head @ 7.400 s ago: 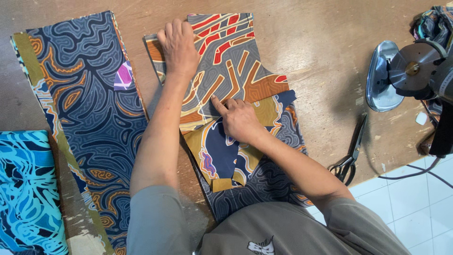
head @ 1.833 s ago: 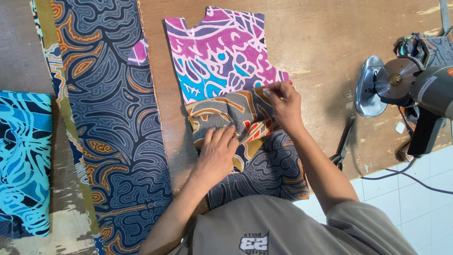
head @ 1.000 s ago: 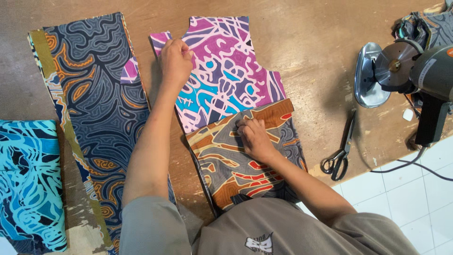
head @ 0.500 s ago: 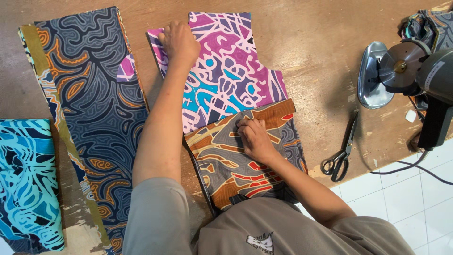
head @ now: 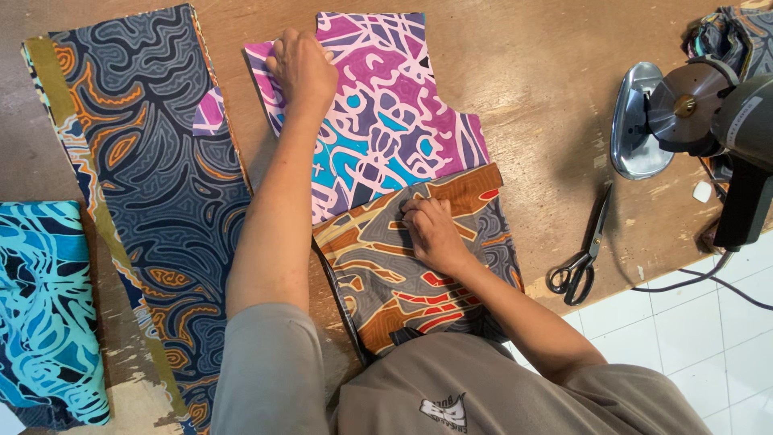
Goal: The person folds several patterned fabric pieces on a wooden table, aligning edges and smoothing the material. They handle multiple pieces one at a time, stacking them after folding.
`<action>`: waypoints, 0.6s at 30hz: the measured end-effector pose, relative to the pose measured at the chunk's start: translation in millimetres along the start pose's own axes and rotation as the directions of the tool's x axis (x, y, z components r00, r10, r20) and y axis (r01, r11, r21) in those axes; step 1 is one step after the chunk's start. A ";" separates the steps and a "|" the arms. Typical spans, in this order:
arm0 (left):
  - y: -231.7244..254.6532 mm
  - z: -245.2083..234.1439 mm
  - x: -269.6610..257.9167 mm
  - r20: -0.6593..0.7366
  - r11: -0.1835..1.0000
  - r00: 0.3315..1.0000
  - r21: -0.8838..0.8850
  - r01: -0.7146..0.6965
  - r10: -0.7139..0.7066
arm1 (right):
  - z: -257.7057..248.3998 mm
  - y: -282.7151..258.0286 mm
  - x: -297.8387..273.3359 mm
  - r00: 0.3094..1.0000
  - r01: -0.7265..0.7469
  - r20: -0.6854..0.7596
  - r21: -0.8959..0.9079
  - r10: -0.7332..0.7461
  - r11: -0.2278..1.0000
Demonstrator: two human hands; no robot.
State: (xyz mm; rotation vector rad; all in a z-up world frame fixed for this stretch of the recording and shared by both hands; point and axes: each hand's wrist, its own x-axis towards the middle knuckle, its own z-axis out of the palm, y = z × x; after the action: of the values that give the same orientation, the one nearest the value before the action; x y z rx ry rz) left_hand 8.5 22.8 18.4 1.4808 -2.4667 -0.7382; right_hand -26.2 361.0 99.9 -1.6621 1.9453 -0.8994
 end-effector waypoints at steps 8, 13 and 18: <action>-2.5 7.4 2.8 0.037 0.986 0.995 0.135 -0.095 0.091 | -2.3 -0.5 -0.4 1.000 -0.004 0.009 0.012 0.004 1.000; -5.5 3.1 -4.4 0.006 0.983 0.990 0.113 -0.143 0.143 | -3.1 0.0 0.0 1.000 0.001 0.009 0.015 -0.001 1.000; -0.4 3.9 -5.7 -0.067 0.999 0.997 0.017 -0.041 0.042 | -2.6 0.8 -0.4 1.000 -0.001 0.014 0.018 0.001 1.000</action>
State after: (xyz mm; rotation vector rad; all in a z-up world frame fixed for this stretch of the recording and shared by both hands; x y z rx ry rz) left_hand 10.1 28.8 15.4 1.4310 -2.4507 -0.6513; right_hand -28.4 362.0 101.1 -1.6531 1.9230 -0.9005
